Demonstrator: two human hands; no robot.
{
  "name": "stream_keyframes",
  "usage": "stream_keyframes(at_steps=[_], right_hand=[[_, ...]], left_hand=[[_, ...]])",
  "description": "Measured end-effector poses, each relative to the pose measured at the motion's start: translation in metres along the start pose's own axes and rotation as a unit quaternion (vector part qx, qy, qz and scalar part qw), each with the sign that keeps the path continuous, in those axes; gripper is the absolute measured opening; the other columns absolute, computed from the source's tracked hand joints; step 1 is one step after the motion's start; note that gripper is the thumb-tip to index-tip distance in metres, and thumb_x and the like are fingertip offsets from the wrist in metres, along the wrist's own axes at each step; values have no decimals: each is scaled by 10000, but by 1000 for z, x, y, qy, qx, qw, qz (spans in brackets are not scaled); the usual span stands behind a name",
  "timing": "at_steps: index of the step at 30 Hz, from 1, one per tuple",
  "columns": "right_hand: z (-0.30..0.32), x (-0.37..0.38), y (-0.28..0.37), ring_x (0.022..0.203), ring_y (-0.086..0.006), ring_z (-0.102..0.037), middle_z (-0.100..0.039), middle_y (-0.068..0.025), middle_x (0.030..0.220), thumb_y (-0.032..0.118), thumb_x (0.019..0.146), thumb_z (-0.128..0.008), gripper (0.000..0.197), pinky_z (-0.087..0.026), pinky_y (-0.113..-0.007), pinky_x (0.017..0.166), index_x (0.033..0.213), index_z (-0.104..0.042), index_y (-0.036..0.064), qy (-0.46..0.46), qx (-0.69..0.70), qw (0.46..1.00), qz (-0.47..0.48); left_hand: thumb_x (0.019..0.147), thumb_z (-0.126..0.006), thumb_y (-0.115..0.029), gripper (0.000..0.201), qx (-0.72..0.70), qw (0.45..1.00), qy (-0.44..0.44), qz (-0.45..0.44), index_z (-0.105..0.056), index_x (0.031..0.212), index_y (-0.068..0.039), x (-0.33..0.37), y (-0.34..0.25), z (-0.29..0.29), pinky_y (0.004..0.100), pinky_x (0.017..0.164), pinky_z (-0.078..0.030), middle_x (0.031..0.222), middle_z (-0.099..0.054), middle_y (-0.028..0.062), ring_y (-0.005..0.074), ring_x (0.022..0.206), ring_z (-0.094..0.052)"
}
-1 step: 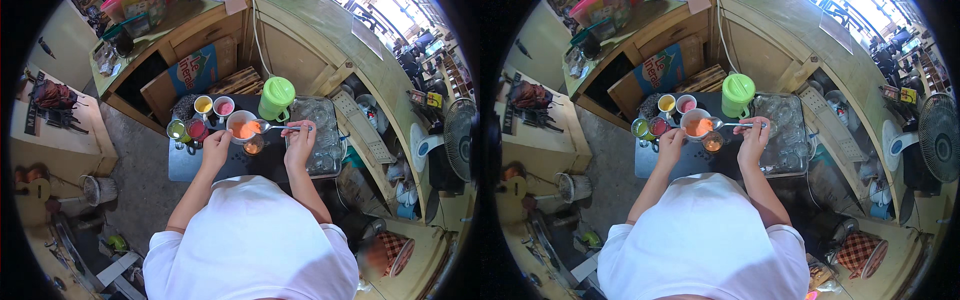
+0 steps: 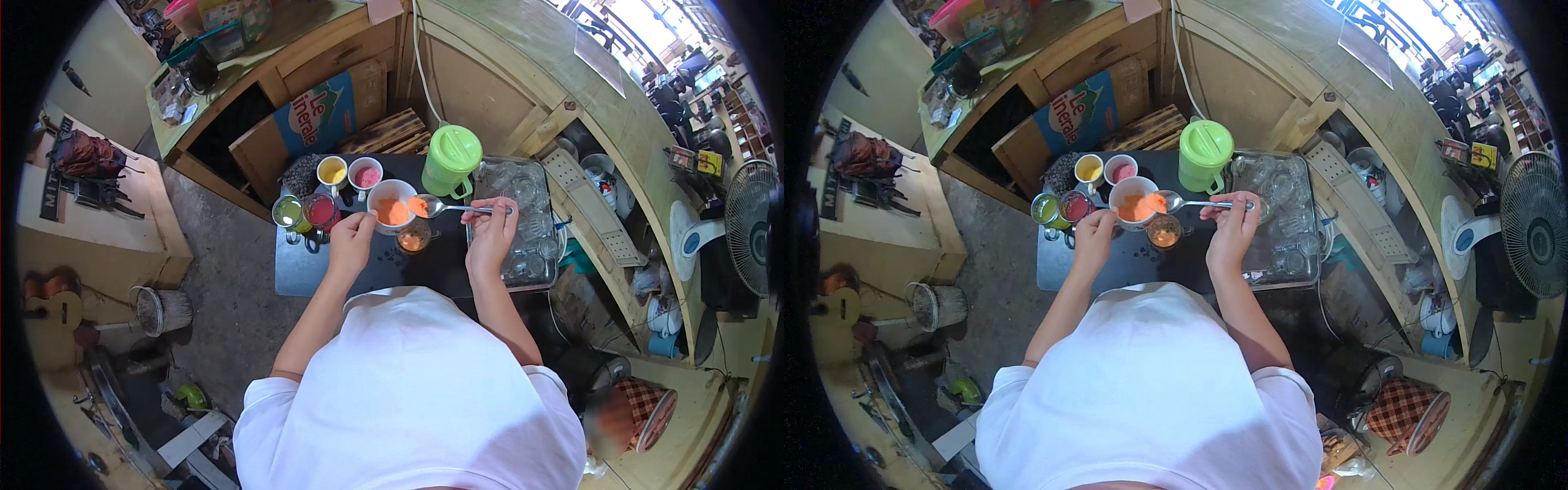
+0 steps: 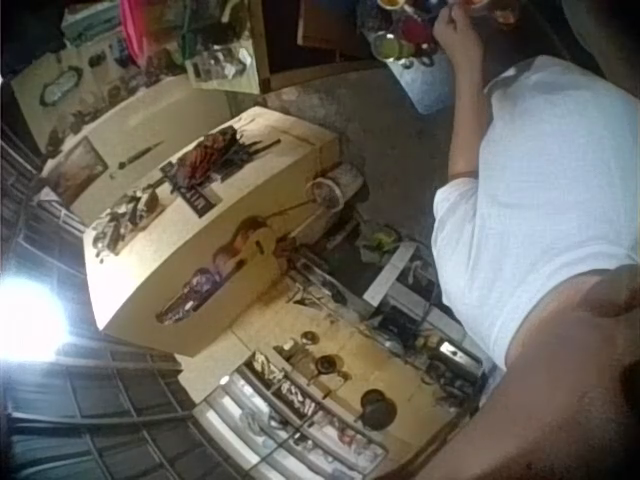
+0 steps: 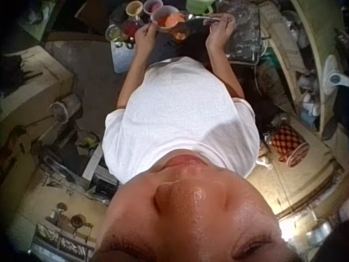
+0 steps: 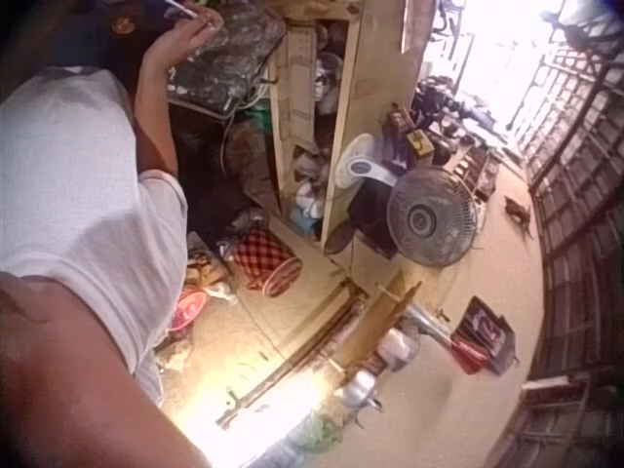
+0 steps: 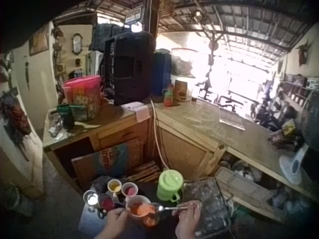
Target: Preparing flavored drinks by measuring powder/liquid and stirring.
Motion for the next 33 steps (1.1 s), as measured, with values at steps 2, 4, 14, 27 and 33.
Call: stream_keyframes(at_steps=[2,4,14,27,33], right_hand=[[7,0,0,601,-192,-568,-567,-138,822,212,1012,-360,175,-485,-311,588,991,-405,43,-28,-10,1000,3],[18,-1,-7,607,-190,-569,-566,-139,828,212,1013,-355,182,-485,-304,587,989,-403,38,-29,-23,999,2],[45,-30,-59,801,-251,-616,-594,-143,903,81,937,-479,71,-502,-347,718,952,-503,16,229,-281,915,177],[44,-41,-65,940,-330,-579,-575,-135,992,88,893,-531,124,-470,-391,815,990,-558,17,366,-411,815,181],[41,-49,-66,894,-313,-581,-529,-136,990,83,898,-531,134,-475,-378,778,1001,-590,22,369,-435,812,125]], left_hand=[[910,-569,-239,340,-1,1000,-26,12,-608,724,43,2,4,3,265,498,-315,562,-472,-16,59,552,-404],[914,-561,-245,347,-5,999,-27,19,-611,716,36,6,11,7,264,496,-316,565,-473,-16,61,545,-409],[896,-532,-360,407,-8,996,-36,82,-562,628,-55,34,47,-7,250,482,-318,579,-502,-3,80,507,-432],[896,-466,-413,486,17,985,55,161,-654,773,18,98,128,-59,299,577,-426,686,-640,77,145,626,-577],[891,-452,-436,512,38,982,70,173,-652,766,19,116,159,-69,318,649,-445,711,-652,93,182,681,-607]])
Point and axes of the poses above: each hand's wrist, its own x-axis towards the middle knuckle, its own z-axis out of the back of the hand, y = z × x, the point moved 1 cm from there along x, towards the middle knuckle
